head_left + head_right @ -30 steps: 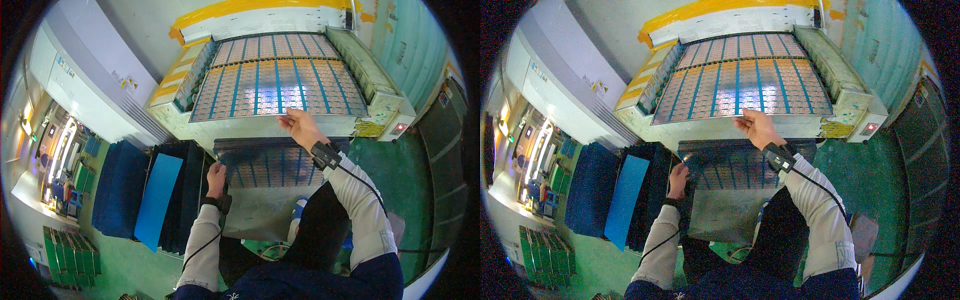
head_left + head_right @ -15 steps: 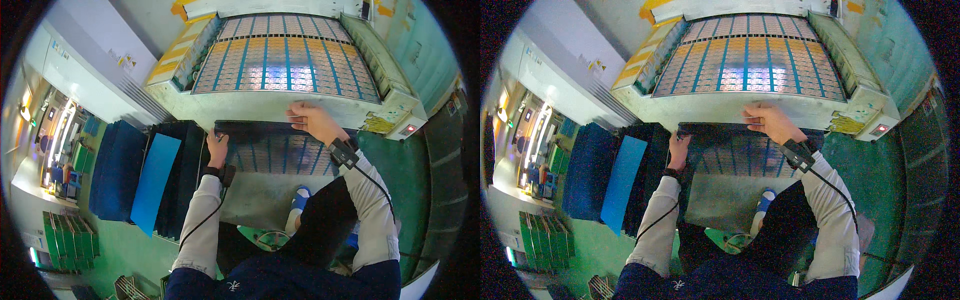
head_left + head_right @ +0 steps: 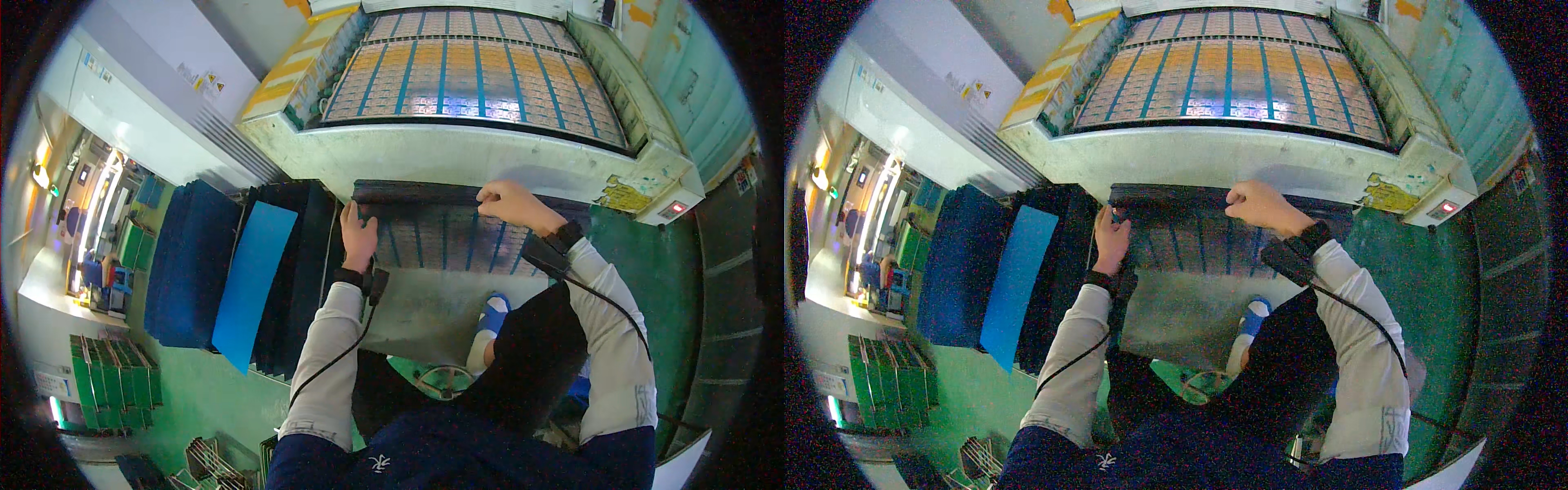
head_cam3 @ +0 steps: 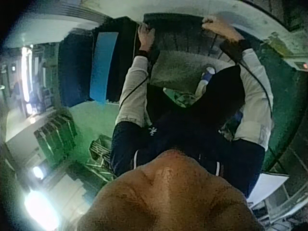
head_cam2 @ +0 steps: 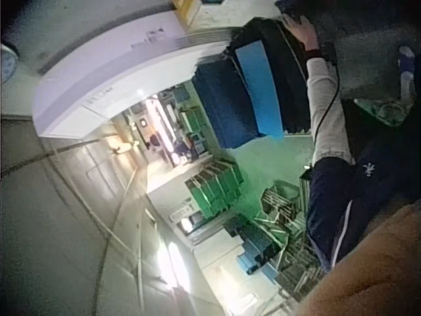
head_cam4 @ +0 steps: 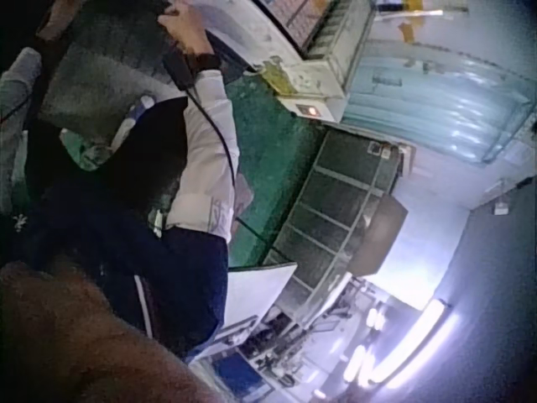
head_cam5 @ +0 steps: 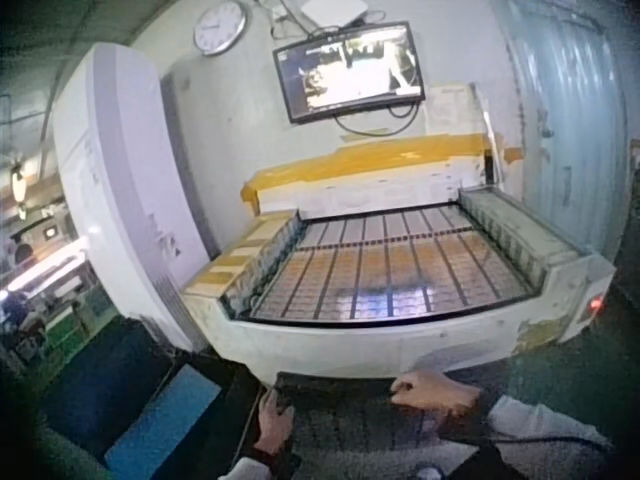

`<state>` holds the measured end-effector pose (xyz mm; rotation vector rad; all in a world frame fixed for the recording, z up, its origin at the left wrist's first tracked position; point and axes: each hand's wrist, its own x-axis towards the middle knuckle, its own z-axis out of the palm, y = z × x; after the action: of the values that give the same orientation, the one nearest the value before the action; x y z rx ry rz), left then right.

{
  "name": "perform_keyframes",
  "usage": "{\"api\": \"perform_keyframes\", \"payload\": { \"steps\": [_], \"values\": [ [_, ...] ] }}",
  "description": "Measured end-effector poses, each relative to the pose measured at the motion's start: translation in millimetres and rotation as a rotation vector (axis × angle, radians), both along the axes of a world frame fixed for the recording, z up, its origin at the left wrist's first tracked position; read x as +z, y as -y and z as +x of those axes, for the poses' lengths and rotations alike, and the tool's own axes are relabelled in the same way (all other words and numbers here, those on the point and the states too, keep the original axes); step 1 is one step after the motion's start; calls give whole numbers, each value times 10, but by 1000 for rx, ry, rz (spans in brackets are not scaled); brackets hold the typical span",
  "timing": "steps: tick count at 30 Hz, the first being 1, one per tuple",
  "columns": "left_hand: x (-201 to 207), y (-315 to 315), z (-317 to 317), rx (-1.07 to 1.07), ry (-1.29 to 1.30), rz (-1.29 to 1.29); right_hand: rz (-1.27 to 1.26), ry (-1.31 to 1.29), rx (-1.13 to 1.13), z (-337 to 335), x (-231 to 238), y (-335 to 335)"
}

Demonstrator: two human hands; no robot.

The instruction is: The recorder is taking thin sheets with a printed grid pattern from the output of an industrial machine and stacking them for inspection or further processing.

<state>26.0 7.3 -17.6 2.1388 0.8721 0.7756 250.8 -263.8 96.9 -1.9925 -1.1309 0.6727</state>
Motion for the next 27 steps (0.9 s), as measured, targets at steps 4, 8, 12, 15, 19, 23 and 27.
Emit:
{"api": "perform_keyframes", "payload": {
  "steps": [4,8,12,15,19,23,27],
  "values": [
    [49,54,-99,-15,12,2,-115,317,53,83,-230,5],
    [123,157,-272,-17,23,-9,-221,444,109,-16,-342,-24],
    [178,335,-474,21,-9,171,-290,460,142,-172,-305,-114],
    [162,472,-643,40,42,181,-389,500,210,-308,-316,-162],
    [142,612,-908,19,104,167,-508,621,351,-457,-523,-204],
    [200,702,-1059,-4,130,68,-407,703,412,-519,-725,-216],
    [-16,680,-1256,75,158,-125,-479,714,369,-601,-622,-326]
  ]
}}
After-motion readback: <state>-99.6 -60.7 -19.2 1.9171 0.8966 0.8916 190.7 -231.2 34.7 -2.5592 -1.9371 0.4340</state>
